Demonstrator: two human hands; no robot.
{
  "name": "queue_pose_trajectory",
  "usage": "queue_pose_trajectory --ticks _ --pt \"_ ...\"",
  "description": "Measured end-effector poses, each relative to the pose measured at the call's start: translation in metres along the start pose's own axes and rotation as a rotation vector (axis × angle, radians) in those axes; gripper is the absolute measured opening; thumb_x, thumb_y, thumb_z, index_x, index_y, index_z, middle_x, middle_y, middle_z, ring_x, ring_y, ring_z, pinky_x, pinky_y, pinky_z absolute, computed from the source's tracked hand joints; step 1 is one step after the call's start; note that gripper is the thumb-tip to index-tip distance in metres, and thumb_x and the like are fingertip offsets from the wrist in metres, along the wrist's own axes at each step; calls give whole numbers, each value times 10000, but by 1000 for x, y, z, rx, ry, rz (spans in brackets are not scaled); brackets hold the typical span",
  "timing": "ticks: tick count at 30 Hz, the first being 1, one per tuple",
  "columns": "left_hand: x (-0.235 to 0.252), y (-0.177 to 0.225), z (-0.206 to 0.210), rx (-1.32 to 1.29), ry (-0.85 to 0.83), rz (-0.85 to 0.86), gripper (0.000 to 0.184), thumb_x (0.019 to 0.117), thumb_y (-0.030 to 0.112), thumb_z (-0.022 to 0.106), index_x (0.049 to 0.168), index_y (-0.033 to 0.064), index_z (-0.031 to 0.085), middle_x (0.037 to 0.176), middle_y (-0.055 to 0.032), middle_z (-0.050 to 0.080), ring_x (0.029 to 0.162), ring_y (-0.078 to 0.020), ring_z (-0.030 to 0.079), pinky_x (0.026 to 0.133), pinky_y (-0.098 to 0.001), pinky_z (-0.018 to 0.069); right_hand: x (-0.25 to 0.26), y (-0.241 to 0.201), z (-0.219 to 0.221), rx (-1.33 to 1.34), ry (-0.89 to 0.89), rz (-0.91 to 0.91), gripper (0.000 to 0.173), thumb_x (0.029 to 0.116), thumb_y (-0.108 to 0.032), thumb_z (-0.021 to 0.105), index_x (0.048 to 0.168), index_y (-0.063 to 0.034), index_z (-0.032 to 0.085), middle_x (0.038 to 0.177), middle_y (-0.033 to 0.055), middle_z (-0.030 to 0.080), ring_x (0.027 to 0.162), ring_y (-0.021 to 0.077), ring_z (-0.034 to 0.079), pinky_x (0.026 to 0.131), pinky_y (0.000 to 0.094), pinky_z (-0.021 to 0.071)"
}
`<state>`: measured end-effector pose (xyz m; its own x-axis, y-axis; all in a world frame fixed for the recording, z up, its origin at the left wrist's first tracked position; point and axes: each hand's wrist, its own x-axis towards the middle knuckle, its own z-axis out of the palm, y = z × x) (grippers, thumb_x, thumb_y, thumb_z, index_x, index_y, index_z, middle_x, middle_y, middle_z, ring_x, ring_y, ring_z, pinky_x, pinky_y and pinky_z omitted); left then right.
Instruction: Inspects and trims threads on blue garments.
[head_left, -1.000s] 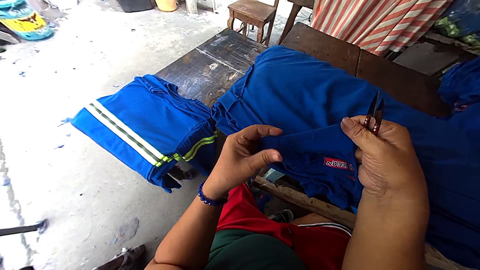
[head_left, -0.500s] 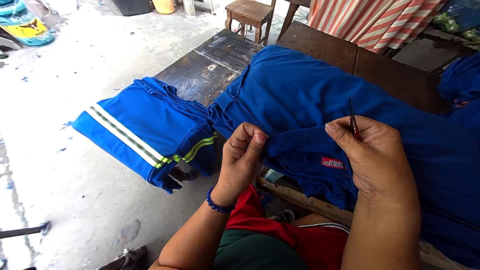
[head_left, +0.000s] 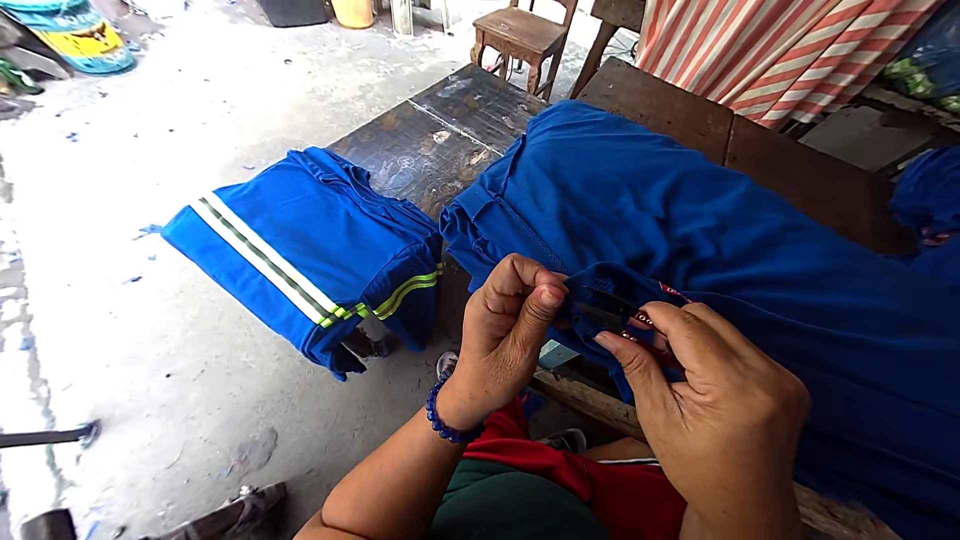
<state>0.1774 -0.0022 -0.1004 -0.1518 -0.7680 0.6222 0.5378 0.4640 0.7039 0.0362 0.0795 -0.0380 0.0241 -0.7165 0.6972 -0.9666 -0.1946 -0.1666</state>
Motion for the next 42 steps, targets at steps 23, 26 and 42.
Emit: queue_pose_trajectory --ticks 23,26,42 --pt "9 -6 -17 11 -134 -60 180 1017 -12 516 1112 140 536 888 68 612 774 1 600 696 -172 523 28 79 -14 905 -190 517 280 1019 -129 550 779 -252 627 595 -159 518 500 -65 454 496 94 405" --pt "12 -15 -20 136 -239 29 104 1011 94 617 1083 52 679 998 46 677 901 6 637 790 -177 549 31 78 -13 984 -204 610 306 1040 -103 511 775 -218 613 572 -122 503 476 -48 443 479 96 398" --pt "12 -15 -14 199 -165 -91 194 1077 103 425 925 117 545 805 59 546 704 4 536 626 -154 459 26 76 -2 829 -163 522 297 1010 -120 600 728 -212 573 560 -130 430 460 -43 356 453 101 310"
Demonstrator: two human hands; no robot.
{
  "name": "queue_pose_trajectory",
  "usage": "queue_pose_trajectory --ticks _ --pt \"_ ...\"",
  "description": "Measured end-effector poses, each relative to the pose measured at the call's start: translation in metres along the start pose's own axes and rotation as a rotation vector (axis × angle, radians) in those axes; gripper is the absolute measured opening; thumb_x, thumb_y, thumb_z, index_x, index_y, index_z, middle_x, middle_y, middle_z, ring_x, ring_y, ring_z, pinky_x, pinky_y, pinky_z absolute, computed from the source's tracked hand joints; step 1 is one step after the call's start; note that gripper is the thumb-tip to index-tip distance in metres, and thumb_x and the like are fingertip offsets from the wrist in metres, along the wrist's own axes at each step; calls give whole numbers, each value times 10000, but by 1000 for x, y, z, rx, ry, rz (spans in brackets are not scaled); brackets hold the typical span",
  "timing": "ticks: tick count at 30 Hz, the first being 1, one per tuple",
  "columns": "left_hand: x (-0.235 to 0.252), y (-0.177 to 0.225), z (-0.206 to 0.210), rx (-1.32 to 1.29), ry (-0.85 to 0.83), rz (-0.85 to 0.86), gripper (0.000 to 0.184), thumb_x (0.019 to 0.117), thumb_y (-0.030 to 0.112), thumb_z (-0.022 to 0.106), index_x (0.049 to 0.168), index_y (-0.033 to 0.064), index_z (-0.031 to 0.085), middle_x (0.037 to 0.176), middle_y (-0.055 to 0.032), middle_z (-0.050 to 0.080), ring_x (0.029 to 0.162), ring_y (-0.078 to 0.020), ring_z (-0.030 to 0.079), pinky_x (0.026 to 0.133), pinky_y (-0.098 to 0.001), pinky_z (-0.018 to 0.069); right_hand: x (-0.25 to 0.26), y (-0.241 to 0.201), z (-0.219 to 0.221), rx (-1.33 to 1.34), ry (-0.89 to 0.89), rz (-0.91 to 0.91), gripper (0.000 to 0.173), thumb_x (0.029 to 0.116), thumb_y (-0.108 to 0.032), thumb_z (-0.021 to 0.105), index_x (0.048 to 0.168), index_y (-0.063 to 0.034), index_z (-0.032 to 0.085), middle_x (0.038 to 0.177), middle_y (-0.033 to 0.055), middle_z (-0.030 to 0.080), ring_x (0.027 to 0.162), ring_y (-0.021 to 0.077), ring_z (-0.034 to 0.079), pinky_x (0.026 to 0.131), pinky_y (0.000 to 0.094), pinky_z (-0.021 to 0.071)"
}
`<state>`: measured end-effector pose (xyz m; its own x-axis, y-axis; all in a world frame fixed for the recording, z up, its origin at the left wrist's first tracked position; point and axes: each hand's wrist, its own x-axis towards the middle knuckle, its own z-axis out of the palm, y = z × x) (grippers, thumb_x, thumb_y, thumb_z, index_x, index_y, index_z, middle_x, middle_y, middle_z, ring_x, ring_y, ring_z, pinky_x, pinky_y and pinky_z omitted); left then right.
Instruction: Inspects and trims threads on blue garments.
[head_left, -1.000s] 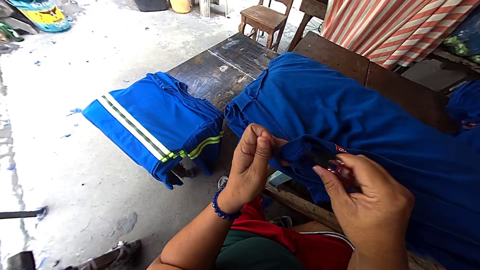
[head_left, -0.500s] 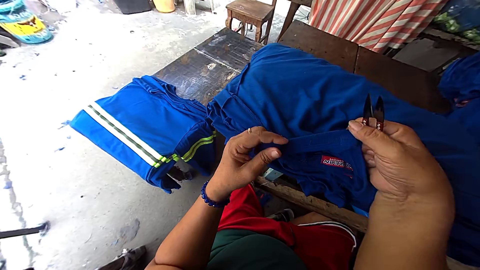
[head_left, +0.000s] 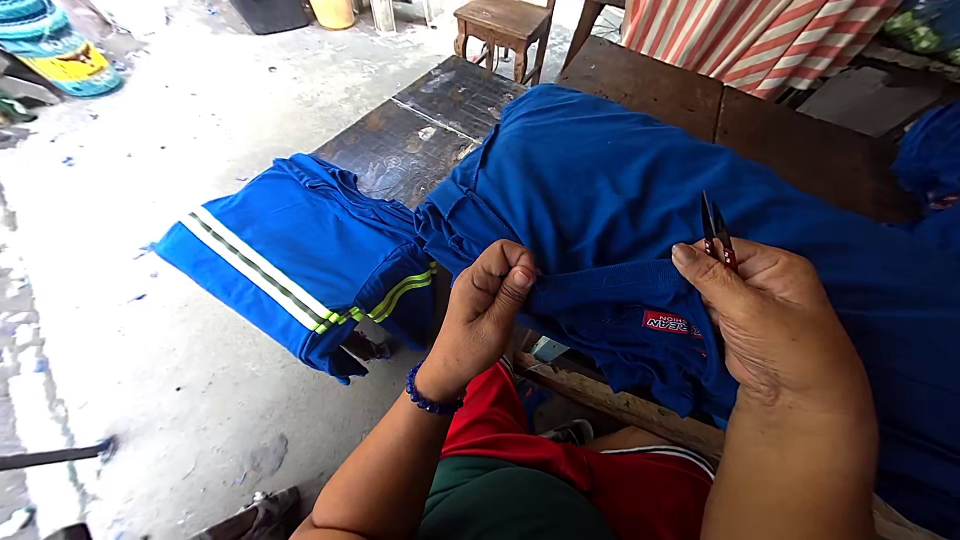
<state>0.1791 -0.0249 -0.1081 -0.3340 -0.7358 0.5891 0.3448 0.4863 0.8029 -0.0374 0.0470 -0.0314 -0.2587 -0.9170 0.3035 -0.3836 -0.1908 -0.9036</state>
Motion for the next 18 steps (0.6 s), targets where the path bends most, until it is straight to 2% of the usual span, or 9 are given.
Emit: queue_pose_trajectory --ticks 2,5,6,7,9,11,13,15,18 --pt "-1 1 -2 -76 26 -56 224 1100 153 355 948 140 518 788 49 560 675 -12 541 584 -159 447 0 -1 0 12 -3 17 297 1012 -121 590 730 -213 583 562 -131 437 461 -42 357 456 101 313" --pt "-1 -1 -3 -108 27 -44 304 1125 302 285 932 187 490 784 65 554 693 -9 543 581 -153 431 -1 -3 0 68 7 67 315 1016 -102 575 720 -206 588 550 -122 439 453 -37 364 458 102 333" --pt "-1 -1 -2 -75 18 -19 326 1124 360 307 926 191 504 793 77 550 709 0 538 599 -154 433 -1 -4 0 76 6 75 320 1018 -96 567 718 -204 577 548 -118 430 454 -35 358 460 104 333" --pt "0 -1 -2 -26 -3 21 298 1116 357 368 939 176 526 803 84 550 713 13 534 613 -150 439 -1 -4 0 83 4 82 323 1020 -93 567 716 -201 574 545 -115 425 452 -32 353 459 106 329" --pt "4 2 0 94 -58 153 165 1035 233 578 1020 73 617 800 68 594 697 38 552 628 -128 479 -2 -4 0 90 -5 89 323 1023 -92 569 717 -198 574 538 -114 420 444 -34 342 449 103 312" --pt "10 3 0 281 -110 276 269 956 227 708 1067 -19 725 789 0 664 677 11 552 637 -150 479 -2 -2 0 83 -21 86 320 1021 -102 572 714 -192 577 536 -107 418 442 -30 341 443 106 304" --pt "16 4 1 512 -175 379 279 941 275 732 1047 23 788 771 -34 719 650 -33 576 630 -206 465 -2 0 1 72 -29 74 323 1020 -107 584 707 -183 564 531 -103 407 439 -29 332 436 110 287" --pt "22 3 5 667 -242 429 228 953 273 714 1008 74 811 744 -30 731 615 -74 594 598 -262 462 -2 1 0 66 -39 65 314 1022 -111 587 714 -174 566 539 -99 409 441 -29 335 432 109 283" --pt "26 -3 12 736 -235 404 198 975 198 657 887 71 782 658 -21 668 578 -107 588 548 -296 442 -2 5 -2 62 -44 64 313 1027 -131 586 717 -171 558 540 -93 406 435 -25 330 423 112 274"
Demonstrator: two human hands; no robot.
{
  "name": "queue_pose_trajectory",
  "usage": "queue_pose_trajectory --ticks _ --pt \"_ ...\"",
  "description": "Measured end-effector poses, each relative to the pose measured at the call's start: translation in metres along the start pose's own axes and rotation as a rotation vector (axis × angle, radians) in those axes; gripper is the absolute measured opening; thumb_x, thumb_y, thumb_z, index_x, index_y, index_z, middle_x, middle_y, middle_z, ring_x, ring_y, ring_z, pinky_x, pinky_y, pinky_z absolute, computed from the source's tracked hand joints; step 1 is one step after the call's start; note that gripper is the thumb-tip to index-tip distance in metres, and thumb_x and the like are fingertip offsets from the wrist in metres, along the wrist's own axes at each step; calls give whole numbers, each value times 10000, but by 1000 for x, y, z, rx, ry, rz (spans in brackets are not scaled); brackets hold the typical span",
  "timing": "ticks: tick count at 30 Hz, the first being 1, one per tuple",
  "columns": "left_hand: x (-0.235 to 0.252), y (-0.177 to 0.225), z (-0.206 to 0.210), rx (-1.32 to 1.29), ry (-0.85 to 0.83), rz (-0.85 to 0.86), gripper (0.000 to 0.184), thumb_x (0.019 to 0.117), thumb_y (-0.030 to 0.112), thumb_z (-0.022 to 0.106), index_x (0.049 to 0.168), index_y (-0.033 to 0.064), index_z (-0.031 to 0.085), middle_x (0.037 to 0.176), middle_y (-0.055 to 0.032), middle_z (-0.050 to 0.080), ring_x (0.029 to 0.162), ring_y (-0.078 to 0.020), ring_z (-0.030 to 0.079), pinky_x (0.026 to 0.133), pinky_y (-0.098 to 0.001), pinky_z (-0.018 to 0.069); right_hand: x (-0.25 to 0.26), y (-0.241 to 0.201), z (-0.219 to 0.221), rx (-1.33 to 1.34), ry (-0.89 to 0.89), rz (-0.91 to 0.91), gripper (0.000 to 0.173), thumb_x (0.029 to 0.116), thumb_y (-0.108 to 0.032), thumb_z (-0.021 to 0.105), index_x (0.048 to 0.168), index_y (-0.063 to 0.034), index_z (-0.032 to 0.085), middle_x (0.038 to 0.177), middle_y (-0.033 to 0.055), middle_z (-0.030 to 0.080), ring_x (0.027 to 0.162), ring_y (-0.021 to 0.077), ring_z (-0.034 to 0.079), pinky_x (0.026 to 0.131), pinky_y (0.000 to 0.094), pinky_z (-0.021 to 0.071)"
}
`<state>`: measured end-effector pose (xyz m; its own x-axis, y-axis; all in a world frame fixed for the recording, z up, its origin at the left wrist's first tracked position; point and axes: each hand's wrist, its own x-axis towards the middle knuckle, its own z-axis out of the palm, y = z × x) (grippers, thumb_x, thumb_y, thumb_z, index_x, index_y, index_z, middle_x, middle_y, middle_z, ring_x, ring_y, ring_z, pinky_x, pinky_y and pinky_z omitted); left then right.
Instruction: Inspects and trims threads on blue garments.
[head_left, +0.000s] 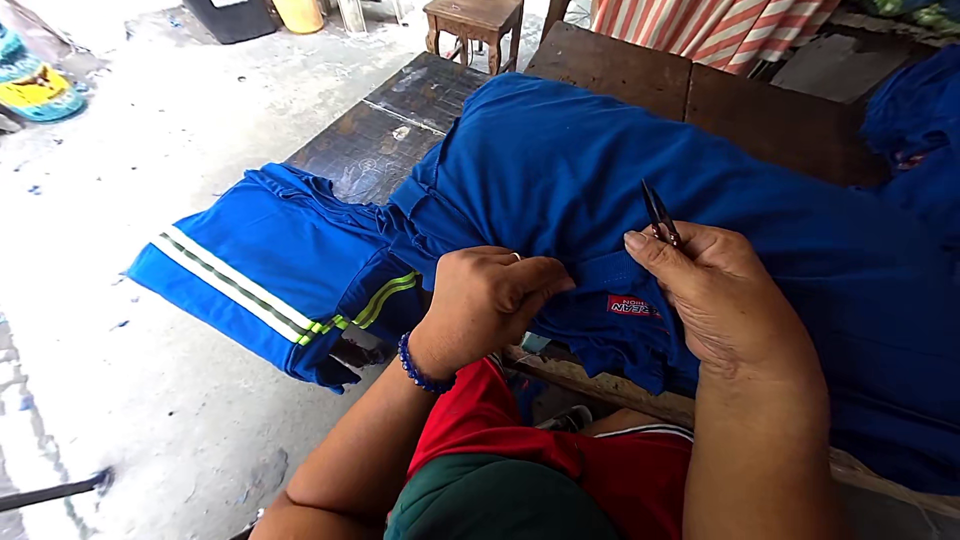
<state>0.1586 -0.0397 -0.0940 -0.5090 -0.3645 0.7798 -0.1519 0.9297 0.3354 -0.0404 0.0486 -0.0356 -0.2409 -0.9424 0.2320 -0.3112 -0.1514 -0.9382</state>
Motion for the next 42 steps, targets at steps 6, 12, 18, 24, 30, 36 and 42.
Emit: queue_pose_trajectory --ticks 6,12,18,24,30,36,42 --pt "-11 -3 -1 -667 271 -372 197 1094 125 416 946 138 546 737 105 520 678 20 523 649 -167 461 -1 0 -2 43 4 8 332 1036 -134 571 709 -190 554 540 -106 401 436 -37 318 422 105 263" --pt "-27 3 -6 -923 345 -487 279 1126 330 330 949 211 511 691 83 531 594 -3 524 539 -140 437 -1 1 -1 50 12 11 330 1030 -118 562 711 -200 548 537 -111 388 435 -34 312 428 106 273" --pt "-25 10 -13 -451 230 -260 237 901 13 729 1111 -85 683 821 -19 687 693 -7 608 665 -168 539 -2 0 0 78 58 40 305 1027 -111 566 734 -194 577 536 -111 404 430 -32 323 432 105 294" --pt "-62 -4 -35 -413 676 -473 154 1020 92 620 1132 165 696 1061 73 756 854 -58 728 727 -239 622 -3 -4 -2 194 150 86 303 1050 -107 529 771 -199 605 531 -117 433 422 -38 346 426 104 329" --pt "-69 -12 -47 27 511 -286 146 1011 178 643 1029 61 727 1046 -6 689 1050 -80 584 949 -271 441 -3 -2 0 210 152 29 341 1051 -90 494 758 -218 613 519 -136 435 418 -54 344 424 95 320" --pt "-20 -13 -37 95 88 -88 158 947 156 618 1008 148 763 1363 -123 638 1320 -315 497 1067 -553 290 -23 7 -17 45 -6 -315 111 1029 -246 619 977 -259 716 718 -201 589 557 -96 465 518 80 396" --pt "12 -32 -51 -172 257 20 128 986 153 649 1042 42 620 1085 -80 687 1132 -134 627 1047 -380 436 -96 -15 -68 -651 189 -490 544 880 -473 793 1247 -84 693 1122 2 621 715 -74 444 601 70 338"
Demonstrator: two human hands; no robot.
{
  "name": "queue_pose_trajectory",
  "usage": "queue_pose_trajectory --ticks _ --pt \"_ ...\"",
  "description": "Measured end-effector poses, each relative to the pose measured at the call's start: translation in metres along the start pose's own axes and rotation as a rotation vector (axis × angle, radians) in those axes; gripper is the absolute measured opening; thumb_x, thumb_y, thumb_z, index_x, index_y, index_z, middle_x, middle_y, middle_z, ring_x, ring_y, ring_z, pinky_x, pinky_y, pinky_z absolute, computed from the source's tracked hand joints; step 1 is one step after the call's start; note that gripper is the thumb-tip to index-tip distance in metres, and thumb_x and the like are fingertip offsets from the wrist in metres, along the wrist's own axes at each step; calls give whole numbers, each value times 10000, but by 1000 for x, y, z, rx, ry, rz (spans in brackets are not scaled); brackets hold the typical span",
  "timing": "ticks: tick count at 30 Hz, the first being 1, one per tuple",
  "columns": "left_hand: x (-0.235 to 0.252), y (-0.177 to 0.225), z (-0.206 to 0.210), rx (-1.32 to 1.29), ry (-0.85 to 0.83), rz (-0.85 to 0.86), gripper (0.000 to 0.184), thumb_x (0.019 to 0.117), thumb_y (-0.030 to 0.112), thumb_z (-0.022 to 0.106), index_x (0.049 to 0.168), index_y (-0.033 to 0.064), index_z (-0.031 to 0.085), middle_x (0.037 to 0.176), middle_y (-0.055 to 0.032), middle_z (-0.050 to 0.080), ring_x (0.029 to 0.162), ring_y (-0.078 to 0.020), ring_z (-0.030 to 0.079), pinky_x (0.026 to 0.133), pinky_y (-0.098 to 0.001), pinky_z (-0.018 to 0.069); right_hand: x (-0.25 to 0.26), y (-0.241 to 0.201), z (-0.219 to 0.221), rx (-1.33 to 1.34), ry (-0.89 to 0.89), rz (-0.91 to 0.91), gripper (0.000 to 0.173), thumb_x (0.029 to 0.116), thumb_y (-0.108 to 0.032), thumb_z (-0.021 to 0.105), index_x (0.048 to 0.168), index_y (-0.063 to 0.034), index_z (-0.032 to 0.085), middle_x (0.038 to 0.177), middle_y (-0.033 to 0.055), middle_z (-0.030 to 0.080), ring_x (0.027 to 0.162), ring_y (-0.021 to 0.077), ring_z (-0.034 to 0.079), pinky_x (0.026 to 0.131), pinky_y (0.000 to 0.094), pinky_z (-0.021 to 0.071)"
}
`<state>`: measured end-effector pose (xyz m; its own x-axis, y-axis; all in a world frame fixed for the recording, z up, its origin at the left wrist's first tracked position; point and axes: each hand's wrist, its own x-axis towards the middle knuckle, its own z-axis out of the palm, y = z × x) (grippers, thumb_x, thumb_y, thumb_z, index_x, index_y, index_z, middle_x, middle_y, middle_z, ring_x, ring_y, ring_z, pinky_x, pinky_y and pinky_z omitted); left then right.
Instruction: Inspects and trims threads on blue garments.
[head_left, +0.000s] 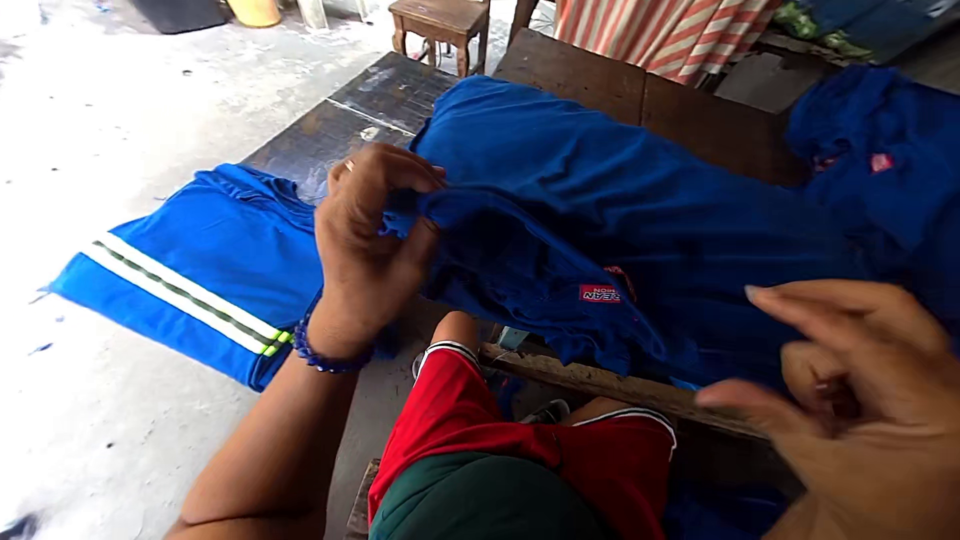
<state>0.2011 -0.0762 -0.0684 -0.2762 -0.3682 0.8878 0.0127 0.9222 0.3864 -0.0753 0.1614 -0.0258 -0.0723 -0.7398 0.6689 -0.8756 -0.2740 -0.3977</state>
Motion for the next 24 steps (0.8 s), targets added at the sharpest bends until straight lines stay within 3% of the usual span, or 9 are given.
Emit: queue_pose_trajectory --ticks 2,4,8,11,13,16,17,20,24 --pt "11 -2 5 -37 13 15 119 994 107 640 1056 18 589 1034 -49 643 1020 -74 634 941 -284 524 -12 -2 -1 -235 -61 -17 531 872 -394 795 1238 -20 708 1191 178 662 798 84 568 646 175 438" --pt "23 -5 10 -46 19 50 107 997 76 612 1066 6 571 1022 -21 624 965 -22 610 877 -222 518 -18 2 5 -334 -30 -44 274 966 -237 698 1133 -26 751 1133 205 707 916 170 688 731 228 535" --pt "53 -21 14 -13 20 88 170 1010 129 629 1081 -22 597 977 3 663 890 17 614 821 -198 525 -5 19 -10 -355 162 -34 210 1049 -102 546 1028 79 649 887 159 650 805 75 585 726 167 470" --pt "90 -38 20 101 -67 26 271 984 235 687 1058 -21 638 905 -24 697 818 -9 654 782 -223 557 33 49 -33 -478 271 89 333 1071 -180 533 1112 127 655 928 256 664 845 244 651 784 381 537" --pt "112 -47 34 234 -230 -123 355 966 293 695 1113 -25 645 898 -88 693 794 -96 655 793 -302 553 66 65 -34 -548 157 250 377 1088 -247 477 1196 77 637 1098 295 661 1022 386 654 903 543 505" --pt "116 -72 67 268 -552 -325 424 945 178 720 1247 -87 585 1002 -265 678 924 -375 676 895 -555 527 97 79 -13 -551 -192 518 305 1064 -155 514 1216 82 630 1219 382 576 1116 590 569 868 777 420" --pt "112 -84 75 220 -614 -368 429 952 153 709 1276 -97 582 1092 -289 666 1024 -401 660 964 -565 499 98 84 -5 -542 -252 591 287 1062 -145 527 1244 61 611 1243 377 560 1118 593 562 847 781 419" --pt "101 -103 71 -137 -402 -377 429 882 53 664 1288 -42 560 1215 -123 638 1078 -122 630 951 -288 523 89 92 0 -489 -159 608 297 1056 -170 546 1255 41 611 1233 332 568 1110 526 574 874 720 432" --pt "81 -67 45 -306 -173 -105 190 924 102 560 1088 62 647 1138 28 657 1049 -41 613 900 -268 511 73 107 -11 -301 149 399 382 1040 -250 558 1208 87 620 1172 299 611 1083 345 591 953 469 473"
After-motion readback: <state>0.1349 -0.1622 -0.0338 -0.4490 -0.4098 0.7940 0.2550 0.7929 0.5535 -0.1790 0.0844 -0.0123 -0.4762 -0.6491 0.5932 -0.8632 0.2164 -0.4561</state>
